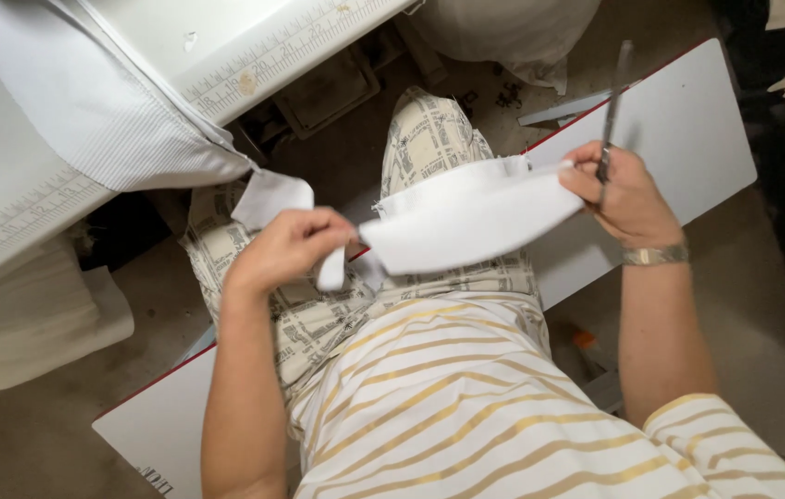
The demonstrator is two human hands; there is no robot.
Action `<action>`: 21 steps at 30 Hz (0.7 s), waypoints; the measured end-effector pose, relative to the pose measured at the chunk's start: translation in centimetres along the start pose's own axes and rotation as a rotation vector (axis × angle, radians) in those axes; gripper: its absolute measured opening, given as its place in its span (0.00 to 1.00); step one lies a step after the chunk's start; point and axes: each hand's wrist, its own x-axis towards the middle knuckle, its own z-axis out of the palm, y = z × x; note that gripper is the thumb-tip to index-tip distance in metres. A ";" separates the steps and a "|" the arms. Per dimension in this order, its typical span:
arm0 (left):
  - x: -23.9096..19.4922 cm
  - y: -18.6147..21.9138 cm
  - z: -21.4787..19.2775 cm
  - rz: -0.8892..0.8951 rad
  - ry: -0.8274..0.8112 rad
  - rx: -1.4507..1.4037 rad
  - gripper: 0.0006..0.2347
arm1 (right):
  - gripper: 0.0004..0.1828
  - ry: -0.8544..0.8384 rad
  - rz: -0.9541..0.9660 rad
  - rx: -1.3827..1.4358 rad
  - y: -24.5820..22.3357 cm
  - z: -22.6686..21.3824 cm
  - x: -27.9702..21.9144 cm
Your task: Cutting white fabric strips into smaller pieces using scissors
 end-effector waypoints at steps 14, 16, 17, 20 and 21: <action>6.2 -5.9 1.8 0.148 0.353 -0.006 0.06 | 0.15 0.319 -0.022 -0.001 5.9 0.3 3.7; 6.0 -5.6 2.4 0.120 0.326 -0.050 0.07 | 0.17 0.384 0.061 -0.095 7.3 -0.1 4.1; 5.9 -5.8 2.5 0.120 0.328 -0.052 0.07 | 0.17 0.382 0.061 -0.097 7.1 0.4 3.8; 5.9 -6.4 2.6 0.104 0.293 0.001 0.10 | 0.16 0.415 0.019 -0.280 5.7 1.5 2.8; 5.9 -6.7 2.5 0.102 0.290 0.028 0.10 | 0.23 0.396 0.001 -0.425 4.6 1.8 2.1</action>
